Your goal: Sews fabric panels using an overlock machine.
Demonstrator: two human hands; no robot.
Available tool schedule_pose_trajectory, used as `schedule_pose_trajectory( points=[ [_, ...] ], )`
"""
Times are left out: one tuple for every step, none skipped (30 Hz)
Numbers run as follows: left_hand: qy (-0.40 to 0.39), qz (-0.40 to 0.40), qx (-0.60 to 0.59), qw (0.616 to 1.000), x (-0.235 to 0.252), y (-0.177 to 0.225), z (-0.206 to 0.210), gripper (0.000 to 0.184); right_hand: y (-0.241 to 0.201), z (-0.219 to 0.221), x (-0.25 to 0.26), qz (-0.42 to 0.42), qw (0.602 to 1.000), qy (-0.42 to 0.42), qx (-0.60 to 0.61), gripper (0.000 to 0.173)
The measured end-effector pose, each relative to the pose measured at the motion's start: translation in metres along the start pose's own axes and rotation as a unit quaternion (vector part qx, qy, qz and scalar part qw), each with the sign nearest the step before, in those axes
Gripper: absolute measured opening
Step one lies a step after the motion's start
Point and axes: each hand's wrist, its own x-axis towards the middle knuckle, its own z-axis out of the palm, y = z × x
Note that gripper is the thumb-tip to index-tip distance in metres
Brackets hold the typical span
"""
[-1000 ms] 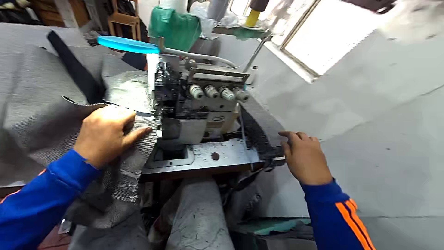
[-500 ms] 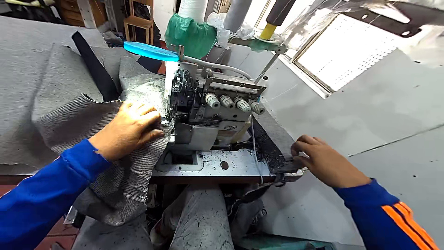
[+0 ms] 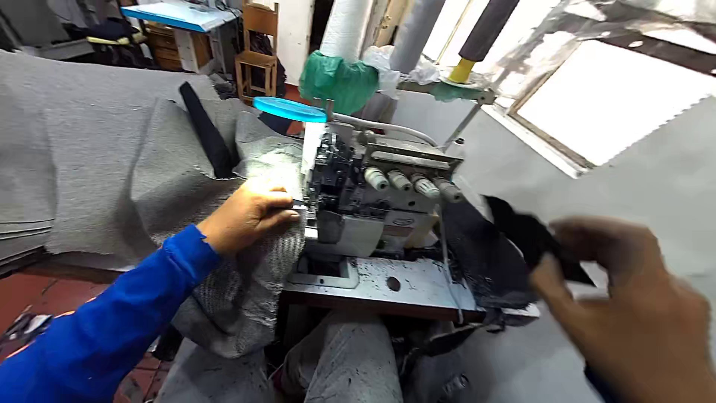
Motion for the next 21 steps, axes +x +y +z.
schedule_pose_trajectory(
  points=[
    [0.013,0.008,-0.023,1.000,0.000,0.005,-0.004,0.023,-0.026,0.011,-0.012,0.001,0.997,0.033,0.072,0.039],
    [0.027,0.013,-0.045,0.999,-0.001,0.010,-0.008,0.020,-0.053,0.028,-0.019,0.017,0.986,0.064,0.155,0.037],
    [0.035,0.013,-0.060,0.998,-0.001,0.018,-0.012,0.016,-0.078,0.047,-0.022,0.039,0.966,0.091,0.238,0.034],
    [0.039,0.013,-0.071,0.997,-0.002,0.027,-0.016,0.013,-0.102,0.066,-0.021,0.063,0.942,0.113,0.308,0.033],
    [0.041,0.011,-0.080,0.996,-0.002,0.037,-0.021,0.010,-0.124,0.084,-0.017,0.091,0.915,0.132,0.370,0.031],
    [0.040,0.011,-0.086,0.995,-0.003,0.045,-0.025,0.008,-0.144,0.100,-0.011,0.118,0.887,0.143,0.423,0.031],
    [0.041,0.013,-0.090,0.995,-0.003,0.052,-0.029,0.007,-0.163,0.114,-0.004,0.136,0.859,0.151,0.470,0.031],
    [0.043,0.012,-0.094,0.995,-0.003,0.058,-0.031,0.007,-0.179,0.125,0.003,0.145,0.833,0.152,0.512,0.029],
    [0.049,0.007,-0.101,0.994,-0.004,0.061,-0.032,0.007,-0.192,0.132,0.008,0.148,0.807,0.149,0.552,0.028],
    [0.056,-0.001,-0.111,0.992,-0.005,0.063,-0.032,0.005,-0.203,0.136,0.012,0.154,0.777,0.145,0.593,0.028],
    [0.060,-0.011,-0.125,0.990,-0.007,0.062,-0.033,0.004,-0.211,0.139,0.016,0.157,0.748,0.143,0.629,0.028],
    [0.065,-0.024,-0.142,0.987,-0.008,0.061,-0.035,0.004,-0.217,0.142,0.019,0.161,0.724,0.143,0.655,0.029],
    [0.070,-0.037,-0.156,0.985,-0.010,0.059,-0.037,0.006,-0.222,0.143,0.022,0.167,0.705,0.143,0.674,0.030],
    [0.074,-0.050,-0.168,0.982,-0.012,0.059,-0.038,0.008,-0.225,0.145,0.023,0.176,0.690,0.144,0.687,0.031],
    [0.074,-0.064,-0.173,0.980,-0.013,0.059,-0.039,0.009,-0.226,0.147,0.023,0.186,0.679,0.148,0.695,0.032],
    [0.068,-0.077,-0.176,0.979,-0.014,0.060,-0.041,0.009,-0.228,0.149,0.022,0.195,0.670,0.153,0.700,0.032],
    [0.060,-0.087,-0.179,0.978,-0.014,0.061,-0.042,0.009,-0.228,0.152,0.019,0.202,0.665,0.159,0.702,0.032],
    [0.052,-0.093,-0.182,0.978,-0.013,0.062,-0.043,0.009,-0.228,0.154,0.017,0.204,0.664,0.161,0.701,0.029],
    [0.048,-0.097,-0.184,0.977,-0.012,0.062,-0.043,0.010,-0.228,0.156,0.013,0.202,0.670,0.155,0.697,0.023],
    [0.048,-0.100,-0.186,0.976,-0.010,0.063,-0.042,0.011,-0.227,0.158,0.007,0.192,0.686,0.136,0.688,0.011],
    [0.050,-0.104,-0.183,0.976,-0.007,0.063,-0.041,0.012,-0.227,0.161,0.000,0.175,0.711,0.106,0.673,0.011]
  ],
)
